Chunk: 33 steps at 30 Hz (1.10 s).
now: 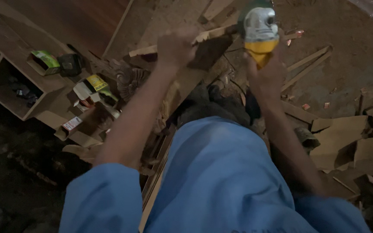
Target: The person shapes and sands various wood pieces using an angle grinder, handling carved decorative elements and long wooden strips one at a time in a workshop.
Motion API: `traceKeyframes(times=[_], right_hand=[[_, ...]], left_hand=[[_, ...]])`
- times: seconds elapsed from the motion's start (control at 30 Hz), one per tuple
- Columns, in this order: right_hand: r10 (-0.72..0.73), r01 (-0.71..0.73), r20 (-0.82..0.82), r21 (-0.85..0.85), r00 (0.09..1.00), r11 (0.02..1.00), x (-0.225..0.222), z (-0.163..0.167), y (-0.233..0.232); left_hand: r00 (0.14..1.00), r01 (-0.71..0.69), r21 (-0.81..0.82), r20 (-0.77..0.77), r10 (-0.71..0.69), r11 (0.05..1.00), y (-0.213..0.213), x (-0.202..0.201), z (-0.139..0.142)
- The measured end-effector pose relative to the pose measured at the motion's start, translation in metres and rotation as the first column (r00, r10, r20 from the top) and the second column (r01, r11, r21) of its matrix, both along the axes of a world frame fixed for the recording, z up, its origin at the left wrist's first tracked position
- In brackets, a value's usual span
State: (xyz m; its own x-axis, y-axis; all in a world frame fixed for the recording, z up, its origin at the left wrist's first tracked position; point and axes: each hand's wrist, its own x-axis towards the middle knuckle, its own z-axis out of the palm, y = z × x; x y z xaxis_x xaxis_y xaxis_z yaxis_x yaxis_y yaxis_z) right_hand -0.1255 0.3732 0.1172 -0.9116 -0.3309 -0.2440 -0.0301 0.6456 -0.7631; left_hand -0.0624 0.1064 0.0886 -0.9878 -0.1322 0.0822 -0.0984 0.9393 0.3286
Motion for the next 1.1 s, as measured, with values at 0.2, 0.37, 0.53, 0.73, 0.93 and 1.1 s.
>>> traceKeyframes(times=[0.2, 0.37, 0.53, 0.73, 0.93, 1.1], right_hand=[[-0.172, 0.234, 0.241, -0.26, 0.955, 0.937, -0.002, -0.011, 0.051], [-0.243, 0.355, 0.426, -0.209, 0.872, 0.911, 0.0, -0.02, 0.092], [-0.313, 0.488, 0.484, -0.293, 0.817, 0.822, 0.011, -0.005, 0.096], [-0.311, 0.494, 0.518, -0.263, 0.797, 0.828, 0.015, 0.013, 0.091], [-0.262, 0.389, 0.425, -0.247, 0.867, 0.888, 0.015, 0.024, 0.079], [-0.147, 0.142, 0.141, 0.047, 0.979, 0.989, 0.006, 0.051, 0.05]], left_hand=[[0.994, -0.01, -0.028, -0.111, 0.007, 1.0, 0.042, 0.045, -0.002], [0.988, -0.054, -0.157, -0.149, 0.03, 0.986, 0.069, 0.08, -0.037], [0.987, -0.071, -0.115, -0.152, 0.053, 0.991, 0.072, 0.092, -0.061], [0.986, -0.083, -0.125, -0.152, 0.063, 0.989, 0.072, 0.087, -0.06], [0.987, -0.119, -0.05, -0.11, 0.113, 0.992, 0.06, 0.074, -0.031], [0.997, -0.067, 0.236, -0.013, 0.072, 0.97, 0.019, 0.04, -0.015]])
